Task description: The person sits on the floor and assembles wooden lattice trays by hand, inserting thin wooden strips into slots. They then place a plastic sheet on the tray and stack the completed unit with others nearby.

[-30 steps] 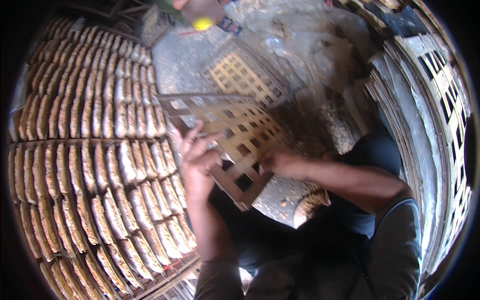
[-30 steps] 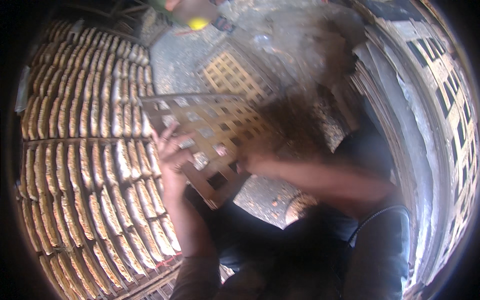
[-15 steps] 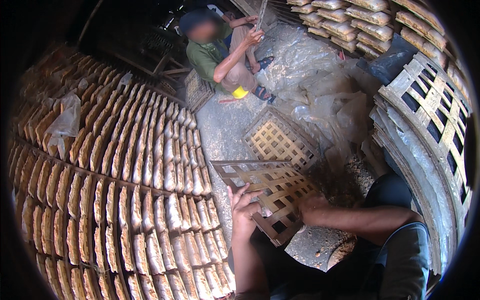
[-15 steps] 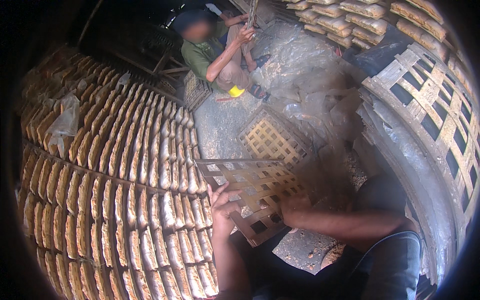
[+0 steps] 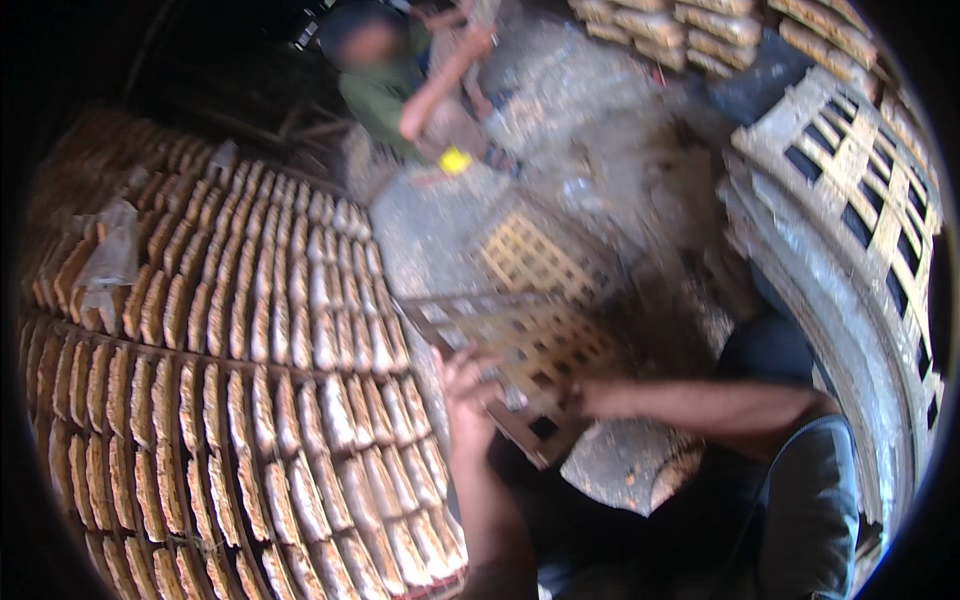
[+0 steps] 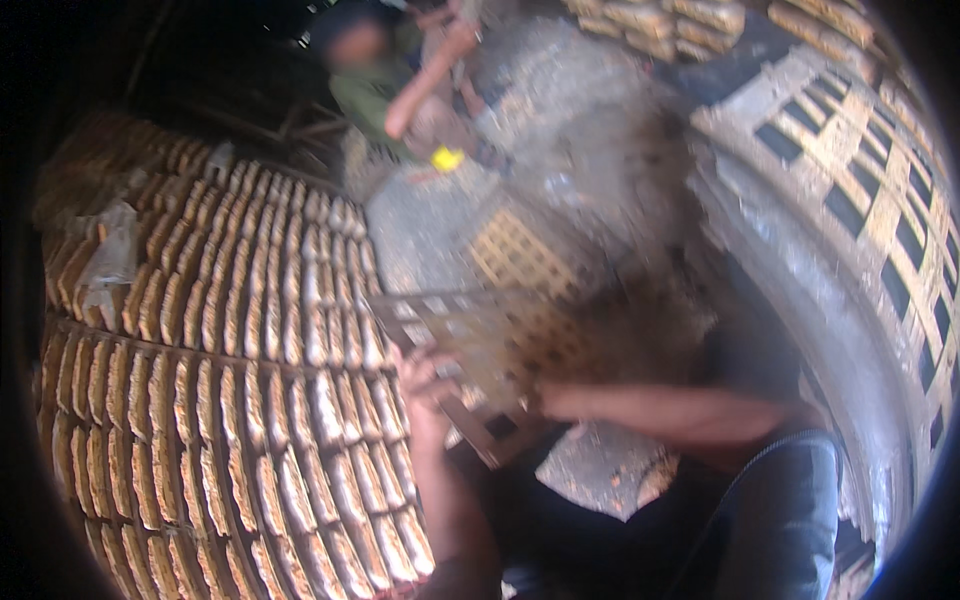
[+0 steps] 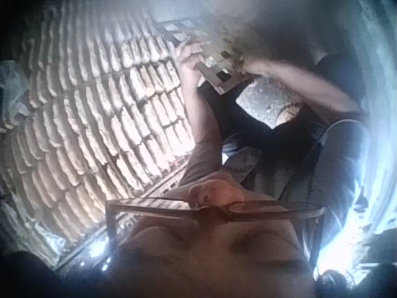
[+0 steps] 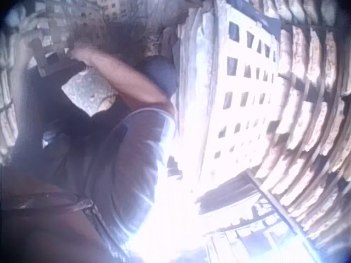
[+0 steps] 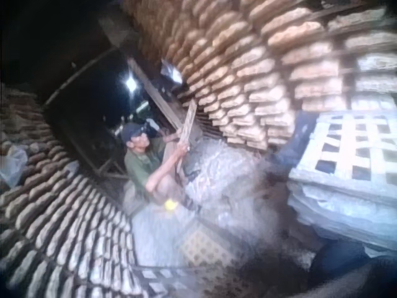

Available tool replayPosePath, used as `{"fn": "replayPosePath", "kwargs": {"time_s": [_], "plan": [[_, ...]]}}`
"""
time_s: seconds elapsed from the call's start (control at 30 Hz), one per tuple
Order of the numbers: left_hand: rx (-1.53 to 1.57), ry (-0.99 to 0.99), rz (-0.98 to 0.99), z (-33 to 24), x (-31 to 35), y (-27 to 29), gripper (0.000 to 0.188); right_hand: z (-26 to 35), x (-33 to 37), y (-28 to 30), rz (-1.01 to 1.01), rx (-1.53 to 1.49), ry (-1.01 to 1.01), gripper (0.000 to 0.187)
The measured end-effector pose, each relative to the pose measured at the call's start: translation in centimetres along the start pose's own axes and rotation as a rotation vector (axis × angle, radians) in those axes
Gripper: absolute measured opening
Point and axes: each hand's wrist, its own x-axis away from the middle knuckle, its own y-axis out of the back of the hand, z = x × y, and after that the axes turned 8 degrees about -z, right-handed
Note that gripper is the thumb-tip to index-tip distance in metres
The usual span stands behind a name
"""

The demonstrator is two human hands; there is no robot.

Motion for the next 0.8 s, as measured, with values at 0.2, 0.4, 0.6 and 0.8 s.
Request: {"fn": "replayPosePath", "kwargs": {"time_s": [0.2, 0.4, 0.6, 0.8], "plan": [[0.031, -0.037, -0.009, -0.9, -0.9, -1.2, 0.018, 0.9, 0.8, 1.8, -0.066, -0.24, -0.233, 0.019], [0.008, -0.031, 0.037, -0.7, -0.9, -0.4, 0.018, 0.0, 0.3, 3.7, -0.196, 0.259, 0.145, 0.02], [0.005, -0.02, 0.037, -0.3, -0.7, -0.4, 0.019, 0.1, 0.2, 3.3, 0.176, 0.029, 0.132, 0.028], [0.003, -0.014, 0.05, -0.3, -0.7, -0.3, 0.019, -2.1, -1.6, 2.1, 0.295, -0.153, 0.101, 0.032]]}}
